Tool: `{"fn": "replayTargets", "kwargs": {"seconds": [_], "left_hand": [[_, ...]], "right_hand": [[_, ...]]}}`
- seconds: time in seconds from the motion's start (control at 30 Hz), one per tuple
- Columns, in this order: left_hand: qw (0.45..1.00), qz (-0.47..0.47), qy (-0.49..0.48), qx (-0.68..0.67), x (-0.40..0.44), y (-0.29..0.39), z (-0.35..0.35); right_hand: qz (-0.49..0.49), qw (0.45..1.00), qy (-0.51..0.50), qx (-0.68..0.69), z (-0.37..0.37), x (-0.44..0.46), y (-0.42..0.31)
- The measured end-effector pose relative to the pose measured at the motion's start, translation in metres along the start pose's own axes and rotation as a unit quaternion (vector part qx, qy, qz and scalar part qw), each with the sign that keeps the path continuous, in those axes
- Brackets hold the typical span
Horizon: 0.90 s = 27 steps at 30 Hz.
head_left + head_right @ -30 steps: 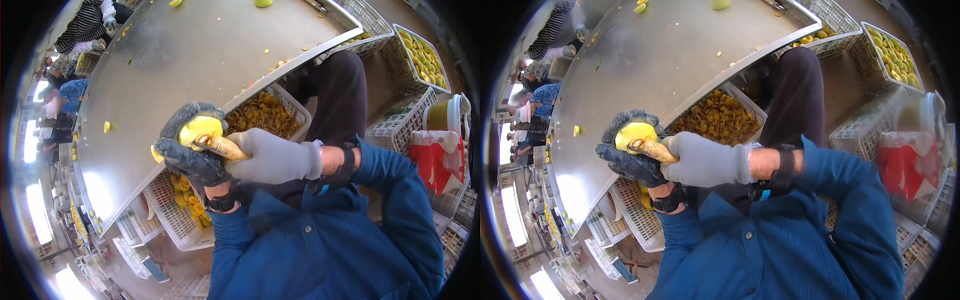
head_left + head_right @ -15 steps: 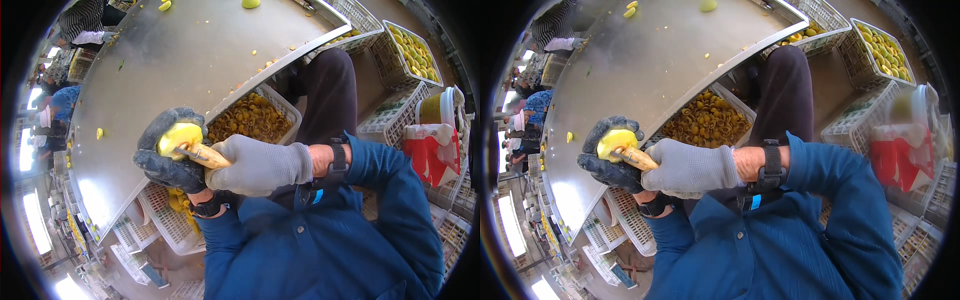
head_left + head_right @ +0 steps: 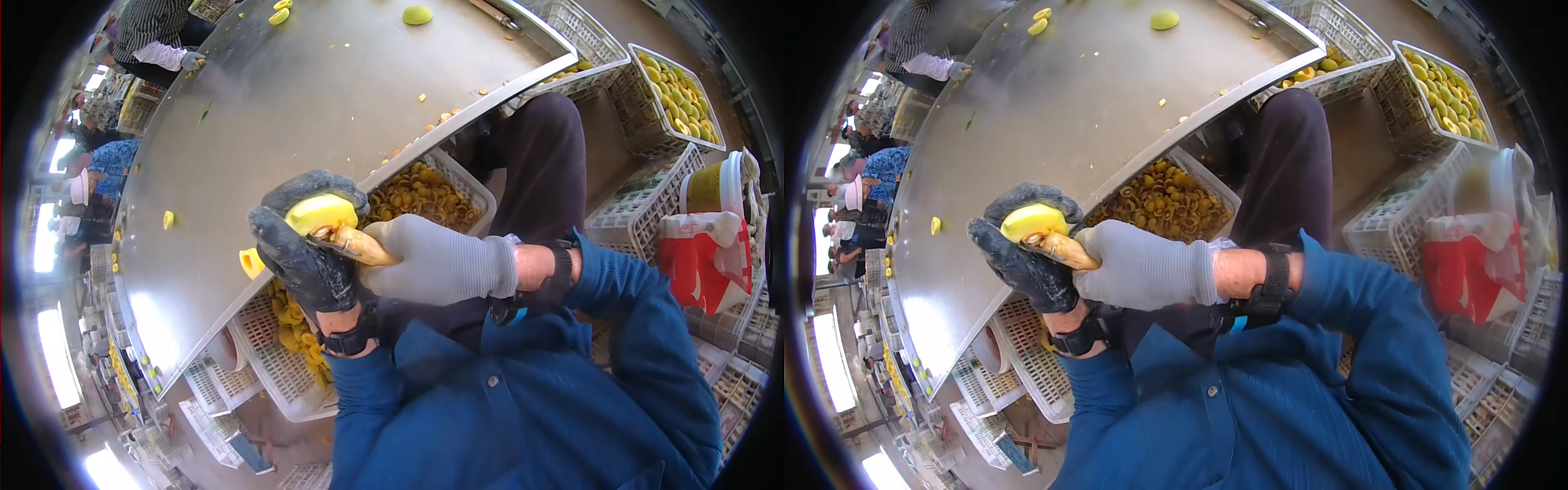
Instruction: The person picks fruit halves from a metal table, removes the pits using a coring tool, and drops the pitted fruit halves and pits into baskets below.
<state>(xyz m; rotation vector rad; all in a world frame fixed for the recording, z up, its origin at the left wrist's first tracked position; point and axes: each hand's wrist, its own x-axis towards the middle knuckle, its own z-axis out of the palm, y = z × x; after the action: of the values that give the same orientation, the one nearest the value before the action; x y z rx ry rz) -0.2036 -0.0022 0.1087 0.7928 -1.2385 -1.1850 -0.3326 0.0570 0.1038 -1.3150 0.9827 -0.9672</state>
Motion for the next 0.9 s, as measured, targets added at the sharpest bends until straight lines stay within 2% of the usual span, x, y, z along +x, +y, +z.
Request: {"fn": "replayTargets", "kwargs": {"seconds": [0.1, 0.17, 0.27, 0.3, 0.4, 0.5, 0.57, 0.6, 0.63, 0.73, 0.77, 0.8, 0.83, 0.9], "left_hand": [[0.997, 0.055, -0.002, -0.060, 0.005, -0.011, 0.002], [0.995, 0.080, 0.023, -0.046, 0.005, -0.013, 0.008], [0.998, 0.040, 0.041, -0.020, 0.005, -0.012, 0.010], [0.999, 0.033, 0.012, -0.031, 0.006, -0.013, 0.006], [0.999, 0.011, -0.036, -0.023, 0.005, -0.011, 0.002], [0.997, 0.014, -0.067, -0.021, 0.009, -0.014, -0.001], [0.999, 0.047, 0.012, -0.016, 0.009, -0.027, -0.006], [0.983, 0.070, -0.095, -0.141, 0.012, -0.029, -0.006], [0.941, 0.064, -0.205, -0.260, 0.014, -0.031, -0.005], [0.977, -0.002, -0.071, -0.199, 0.001, -0.032, -0.001], [0.988, 0.012, -0.032, -0.152, -0.001, -0.032, 0.003], [0.985, 0.000, -0.008, -0.171, -0.001, -0.035, 0.006], [0.982, -0.012, 0.017, -0.189, -0.003, -0.040, 0.005], [0.967, -0.035, 0.042, -0.250, -0.005, -0.058, -0.008]], "right_hand": [[0.027, 0.997, -0.021, 0.065, 0.000, 0.001, 0.002], [-0.004, 1.000, -0.003, -0.028, -0.002, 0.002, 0.001], [-0.043, 0.991, -0.006, -0.125, -0.009, 0.008, 0.010], [-0.056, 0.987, -0.014, -0.149, -0.011, 0.011, 0.013], [0.022, 0.986, -0.085, -0.142, -0.022, 0.009, 0.006], [0.032, 0.991, -0.058, -0.118, -0.024, 0.007, 0.000], [0.068, 0.992, -0.086, -0.064, -0.023, 0.006, -0.010], [0.037, 0.991, -0.083, -0.098, -0.021, 0.004, -0.007], [0.005, 0.988, -0.081, -0.135, -0.021, 0.004, 0.000], [-0.036, 0.972, -0.032, -0.228, -0.010, 0.009, 0.020], [-0.066, 0.962, -0.006, -0.267, -0.009, 0.011, 0.023], [-0.095, 0.947, 0.020, -0.305, -0.011, 0.012, 0.026], [-0.061, 0.931, 0.025, -0.358, -0.013, 0.014, 0.028], [-0.099, 0.915, 0.047, -0.389, -0.014, 0.021, 0.039]]}}
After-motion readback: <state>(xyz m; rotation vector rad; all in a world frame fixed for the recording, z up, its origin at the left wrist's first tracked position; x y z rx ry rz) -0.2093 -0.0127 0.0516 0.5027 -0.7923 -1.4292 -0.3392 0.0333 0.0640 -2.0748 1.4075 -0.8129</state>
